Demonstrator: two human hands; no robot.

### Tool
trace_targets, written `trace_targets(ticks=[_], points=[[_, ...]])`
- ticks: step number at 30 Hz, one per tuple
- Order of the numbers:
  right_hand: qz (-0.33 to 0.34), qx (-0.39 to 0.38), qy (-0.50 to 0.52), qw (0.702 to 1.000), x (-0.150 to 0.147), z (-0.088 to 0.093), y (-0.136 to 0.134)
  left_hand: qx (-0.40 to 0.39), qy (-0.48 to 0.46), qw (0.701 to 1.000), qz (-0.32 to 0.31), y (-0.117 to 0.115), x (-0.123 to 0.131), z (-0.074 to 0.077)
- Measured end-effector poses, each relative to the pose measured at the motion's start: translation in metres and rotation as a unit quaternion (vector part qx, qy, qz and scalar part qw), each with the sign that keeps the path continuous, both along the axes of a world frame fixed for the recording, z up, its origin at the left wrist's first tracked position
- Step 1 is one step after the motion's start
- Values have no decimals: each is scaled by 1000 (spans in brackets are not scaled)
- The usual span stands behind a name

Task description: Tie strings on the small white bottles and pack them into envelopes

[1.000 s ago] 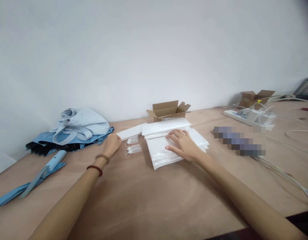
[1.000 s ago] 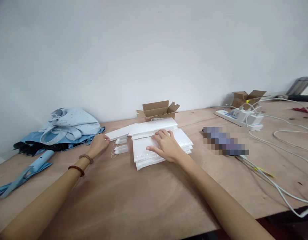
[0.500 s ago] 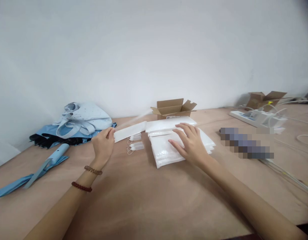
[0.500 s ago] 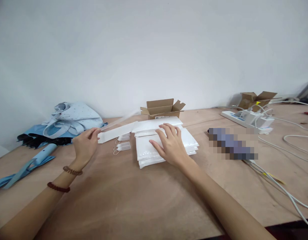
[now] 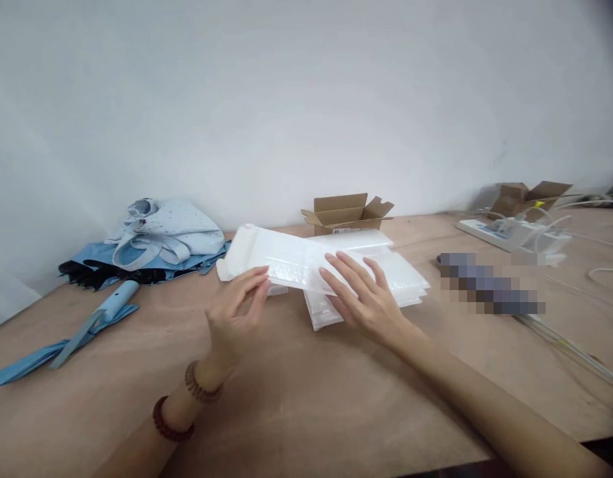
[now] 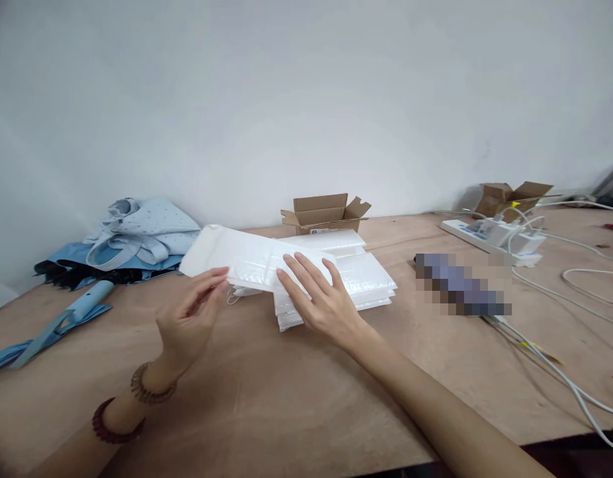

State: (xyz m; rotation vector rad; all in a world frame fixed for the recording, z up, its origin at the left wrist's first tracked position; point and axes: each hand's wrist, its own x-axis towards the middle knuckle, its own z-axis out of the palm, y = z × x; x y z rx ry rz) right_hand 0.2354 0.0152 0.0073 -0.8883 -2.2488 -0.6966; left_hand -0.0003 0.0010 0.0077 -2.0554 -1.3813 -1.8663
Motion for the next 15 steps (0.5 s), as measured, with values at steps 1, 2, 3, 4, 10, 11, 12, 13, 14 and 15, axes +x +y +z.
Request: trace_targets(ticks=[1, 2, 3, 4, 10, 11, 12, 13, 14, 15], points=[[-2, 1, -7, 1000, 0, -1, 0, -12, 16, 1000, -15, -3, 4, -2], [-2, -2, -15, 1000, 0, -1, 1, -25, 30, 999, -30, -7, 7, -4], [0, -8, -26, 1000, -1, -2, 2, -39, 43, 997, -47, -10, 10, -5], [1, -16, -38, 999, -1, -3, 3, -49, 55, 995, -60, -12, 12, -6], [7, -42, -82, 996, -5, -3, 5, -31, -14, 999, -8, -7, -1, 3], [5, -46, -85, 995, -5, -3, 5, -53, -55, 997, -7, -3, -5, 5], [4, -50, -90, 995, -5, -3, 4, -91, -100, 991, -19, 1, -9, 8], [4, -54, -96, 994, -5, -3, 4, -142, -141, 979, -47, 6, -13, 9], [6, -57, -104, 993, -6, -4, 3, -202, -176, 960, -88, 9, -15, 10], [10, -60, -111, 992, -6, -4, 2, -262, -204, 934, -133, 12, -17, 10]])
